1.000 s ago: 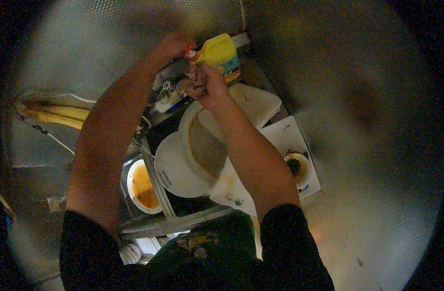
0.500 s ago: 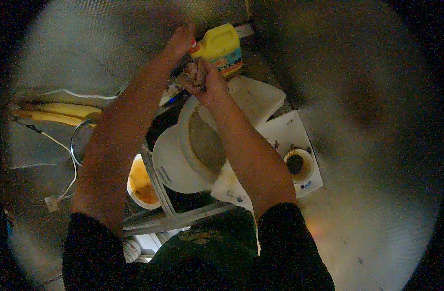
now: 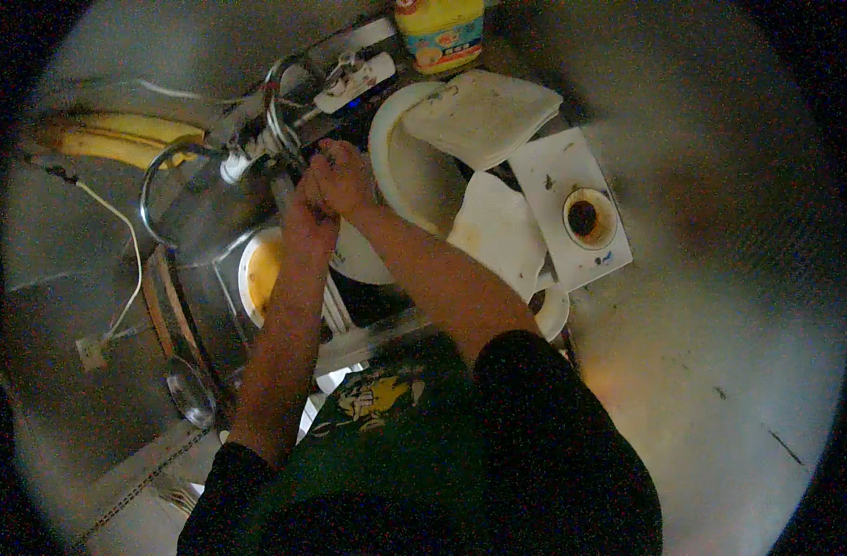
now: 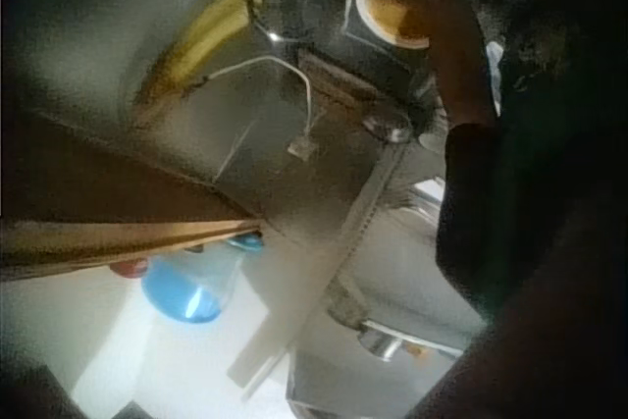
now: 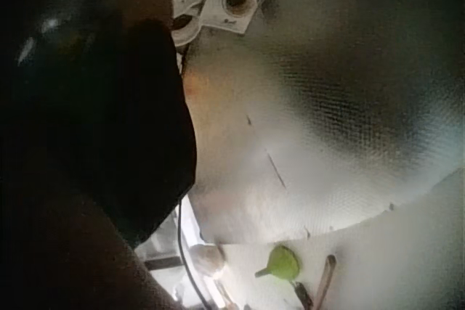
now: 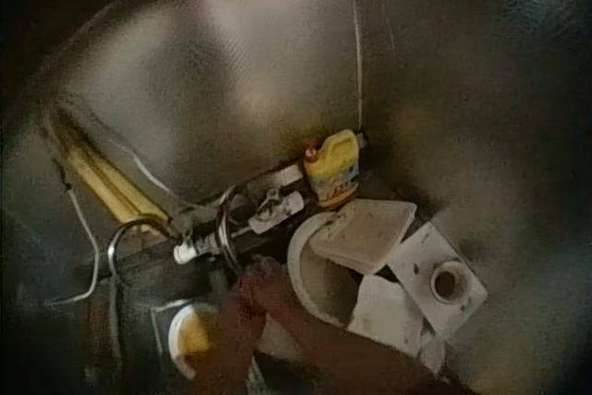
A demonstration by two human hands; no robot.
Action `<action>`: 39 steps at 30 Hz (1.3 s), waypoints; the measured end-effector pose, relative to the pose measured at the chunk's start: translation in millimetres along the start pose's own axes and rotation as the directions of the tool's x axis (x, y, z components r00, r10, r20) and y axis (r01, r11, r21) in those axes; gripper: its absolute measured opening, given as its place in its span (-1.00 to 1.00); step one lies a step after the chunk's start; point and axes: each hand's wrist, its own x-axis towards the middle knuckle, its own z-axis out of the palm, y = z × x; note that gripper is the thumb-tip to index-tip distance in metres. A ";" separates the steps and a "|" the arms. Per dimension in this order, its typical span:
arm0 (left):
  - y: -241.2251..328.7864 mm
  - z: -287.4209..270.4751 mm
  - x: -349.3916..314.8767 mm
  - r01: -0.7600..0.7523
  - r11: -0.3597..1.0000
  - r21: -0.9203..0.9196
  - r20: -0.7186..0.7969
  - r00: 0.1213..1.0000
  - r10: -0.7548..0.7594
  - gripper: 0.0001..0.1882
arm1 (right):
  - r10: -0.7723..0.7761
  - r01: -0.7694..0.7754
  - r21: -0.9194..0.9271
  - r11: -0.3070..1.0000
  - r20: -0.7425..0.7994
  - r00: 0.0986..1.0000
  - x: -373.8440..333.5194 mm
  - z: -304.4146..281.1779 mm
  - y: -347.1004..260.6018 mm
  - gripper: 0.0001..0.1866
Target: The person washes a metal bowl and several white plates in a kitchen sink using a sponge and running water. They scrub each item and rinse it before placing it aside. The person also briefly moves around the kitchen to retrieve a bowl of vegetables and store it in a refrigerator.
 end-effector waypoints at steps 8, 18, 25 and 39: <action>-0.5 11.7 -16.4 0.009 0.999 0.031 0.015 1.000 -0.010 -0.78 | -0.025 0.034 -0.144 0.989 0.062 0.998 -2.3 12.2 14.1 -0.75; -11.0 23.0 -32.8 0.000 0.993 0.120 0.002 1.000 -0.001 -0.76 | 0.148 -0.148 0.014 0.989 -0.058 0.987 -0.2 -6.3 22.2 -0.75; -23.4 71.5 -24.0 -0.263 0.785 0.561 0.100 0.963 0.252 -0.74 | 0.574 -0.407 0.697 0.590 -0.007 0.819 11.5 -90.7 -55.7 -0.66; -125.8 139.8 80.4 0.240 0.170 0.956 -0.237 0.971 -0.038 -0.66 | 0.528 0.059 0.852 0.521 -0.376 0.761 -36.7 -271.0 -45.4 -0.71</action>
